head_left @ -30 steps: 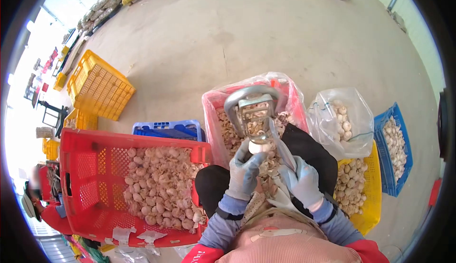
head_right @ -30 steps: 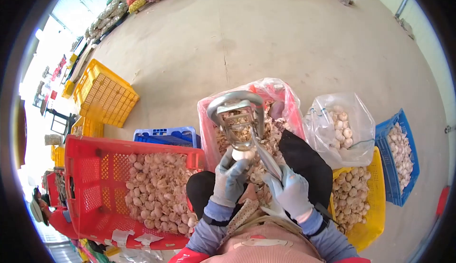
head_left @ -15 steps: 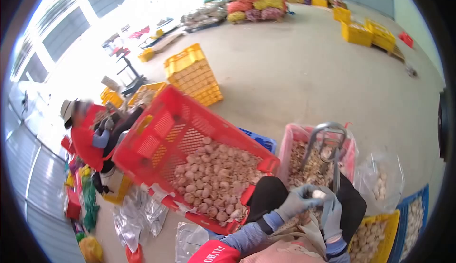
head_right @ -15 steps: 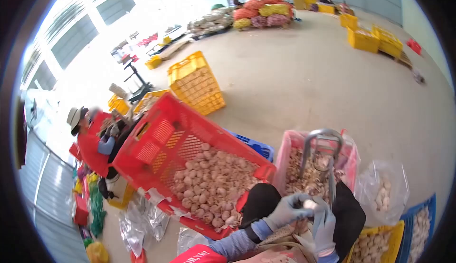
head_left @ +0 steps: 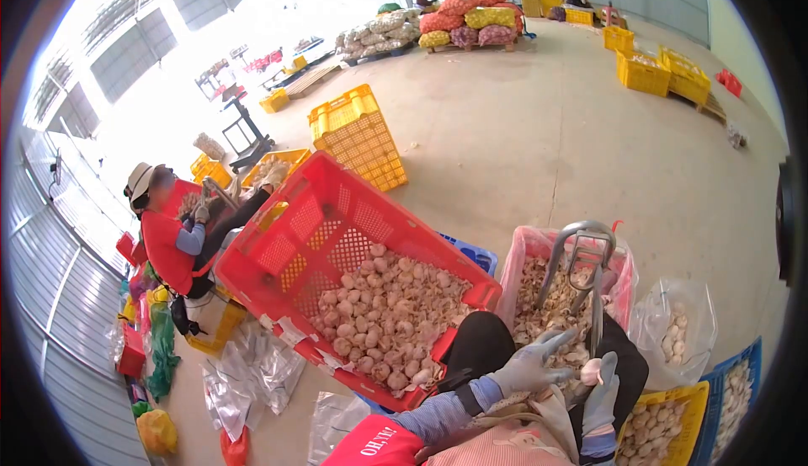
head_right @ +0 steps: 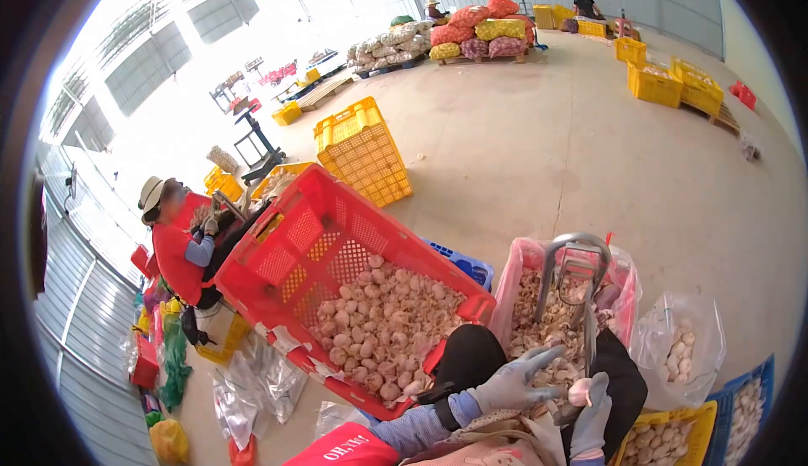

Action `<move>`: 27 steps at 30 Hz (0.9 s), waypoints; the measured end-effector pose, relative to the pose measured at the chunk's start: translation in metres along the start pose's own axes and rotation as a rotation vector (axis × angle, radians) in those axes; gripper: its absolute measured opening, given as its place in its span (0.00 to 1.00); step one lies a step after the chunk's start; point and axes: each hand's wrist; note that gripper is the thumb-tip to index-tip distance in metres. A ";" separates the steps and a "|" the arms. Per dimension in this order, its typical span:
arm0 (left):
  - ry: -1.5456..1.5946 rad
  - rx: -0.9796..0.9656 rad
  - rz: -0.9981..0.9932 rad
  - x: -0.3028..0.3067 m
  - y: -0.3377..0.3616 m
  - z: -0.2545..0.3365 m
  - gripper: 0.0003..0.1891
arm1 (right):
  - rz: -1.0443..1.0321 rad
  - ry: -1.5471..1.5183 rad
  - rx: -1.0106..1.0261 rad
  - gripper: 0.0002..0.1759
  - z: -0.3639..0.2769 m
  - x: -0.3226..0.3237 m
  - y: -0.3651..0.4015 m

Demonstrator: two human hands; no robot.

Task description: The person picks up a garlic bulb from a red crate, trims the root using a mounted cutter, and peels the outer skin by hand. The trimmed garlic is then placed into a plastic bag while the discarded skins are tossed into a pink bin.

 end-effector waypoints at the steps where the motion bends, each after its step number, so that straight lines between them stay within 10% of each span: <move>1: 0.032 0.055 -0.182 0.000 0.001 0.001 0.40 | 0.020 -0.039 -0.105 0.29 -0.014 -0.021 0.010; 4: 0.750 0.193 -0.209 -0.044 0.018 -0.026 0.34 | 0.140 -0.295 -0.079 0.21 0.022 -0.020 -0.010; 7: 0.827 0.458 -0.018 -0.022 0.006 -0.010 0.28 | 0.017 0.972 0.682 0.11 0.014 -0.017 -0.003; 10: 0.977 0.575 0.068 -0.008 0.008 -0.014 0.27 | -0.141 1.368 0.301 0.15 -0.023 -0.029 0.006; 14: 1.007 0.668 0.092 0.007 0.007 -0.032 0.29 | 0.091 0.603 0.419 0.21 -0.056 -0.025 0.005; 16: 1.011 0.719 0.109 0.010 0.000 -0.030 0.29 | 0.357 0.818 0.870 0.27 -0.065 -0.026 -0.022; 21: 1.011 0.754 0.168 0.001 -0.041 -0.028 0.22 | -0.063 1.125 0.379 0.31 -0.054 -0.013 -0.058; 25: 0.924 0.731 0.115 0.004 -0.062 -0.030 0.24 | -0.201 0.121 -0.036 0.26 -0.103 -0.016 -0.016; 27: 0.945 0.739 0.115 0.001 -0.071 -0.034 0.25 | -0.151 0.315 0.034 0.24 -0.103 -0.021 -0.014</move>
Point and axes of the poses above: each hand's wrist, its own y-axis away from the middle knuckle, its own x-axis out of the back of the hand, z = x × y, and after that the axes turned 3 degrees about z, right-handed
